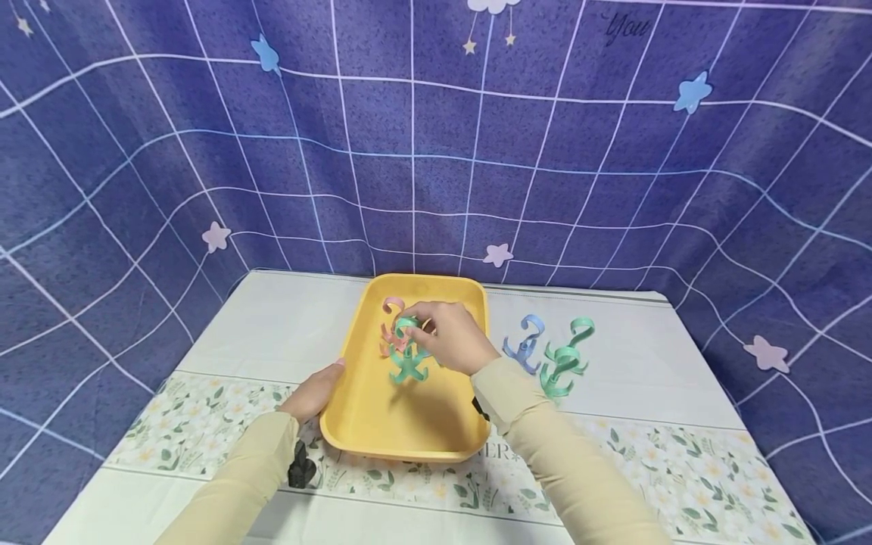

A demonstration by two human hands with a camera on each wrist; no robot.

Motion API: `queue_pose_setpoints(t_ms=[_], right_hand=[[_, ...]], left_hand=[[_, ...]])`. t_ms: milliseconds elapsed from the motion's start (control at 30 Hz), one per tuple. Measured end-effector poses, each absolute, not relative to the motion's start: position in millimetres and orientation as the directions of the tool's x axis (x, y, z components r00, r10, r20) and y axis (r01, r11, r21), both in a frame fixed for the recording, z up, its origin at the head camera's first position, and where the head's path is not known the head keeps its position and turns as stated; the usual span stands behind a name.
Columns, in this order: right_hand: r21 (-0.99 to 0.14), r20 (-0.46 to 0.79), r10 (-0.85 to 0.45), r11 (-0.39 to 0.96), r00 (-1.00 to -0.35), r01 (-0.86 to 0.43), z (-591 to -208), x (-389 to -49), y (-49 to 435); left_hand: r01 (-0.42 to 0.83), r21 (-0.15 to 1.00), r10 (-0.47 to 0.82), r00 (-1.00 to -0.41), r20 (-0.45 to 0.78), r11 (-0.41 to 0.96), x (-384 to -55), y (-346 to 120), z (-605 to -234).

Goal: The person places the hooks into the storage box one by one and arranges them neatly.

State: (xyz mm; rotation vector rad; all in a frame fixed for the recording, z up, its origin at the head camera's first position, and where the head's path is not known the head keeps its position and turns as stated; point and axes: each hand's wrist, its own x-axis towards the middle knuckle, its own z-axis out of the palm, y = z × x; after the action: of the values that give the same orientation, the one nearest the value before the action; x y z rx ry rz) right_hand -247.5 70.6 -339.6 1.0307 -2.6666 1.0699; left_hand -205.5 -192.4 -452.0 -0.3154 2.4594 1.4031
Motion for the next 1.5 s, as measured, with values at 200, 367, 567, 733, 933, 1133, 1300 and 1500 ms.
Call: queue_pose_setpoints(t_ms=[200,367,567,733,933,1133,1300,1500], right_hand=[[-0.607,0.305,-0.535,0.528,-0.788,-0.594,-346,-250,62],[-0.614,0.286,-0.525,0.542,-0.801,-0.574,-352,-253,56],[-0.639,0.295,-0.515,0.520,-0.805,-0.567,-359,-256,47],[-0.666,0.305,-0.514,0.487,-0.802,-0.565,-365,-256,40],[-0.695,0.247,-0.505,0.503,-0.827,-0.515,-367,-255,34],[-0.666,0.268,-0.504,0.519,-0.821,-0.536,-371,-256,31],[-0.677,0.262,-0.507,0.510,-0.821,-0.531,-376,-258,29],[-0.660,0.276,-0.512,0.514,-0.813,-0.548,-380,-261,26]], left_hand=[[-0.335,0.801,-0.053,-0.932,-0.358,0.496,-204,-191,-449],[-0.341,0.813,-0.054,-0.931,-0.360,0.472,-204,-191,-448],[-0.332,0.814,-0.049,-0.935,-0.352,0.476,-204,-192,-449],[-0.337,0.810,-0.052,-0.933,-0.357,0.481,-203,-193,-447],[-0.345,0.816,-0.055,-0.930,-0.362,0.463,-203,-193,-449],[-0.333,0.808,-0.056,-0.934,-0.352,0.486,-204,-192,-451],[-0.330,0.805,-0.057,-0.935,-0.349,0.492,-203,-190,-450],[-0.342,0.831,-0.043,-0.932,-0.361,0.438,-203,-190,-449]])
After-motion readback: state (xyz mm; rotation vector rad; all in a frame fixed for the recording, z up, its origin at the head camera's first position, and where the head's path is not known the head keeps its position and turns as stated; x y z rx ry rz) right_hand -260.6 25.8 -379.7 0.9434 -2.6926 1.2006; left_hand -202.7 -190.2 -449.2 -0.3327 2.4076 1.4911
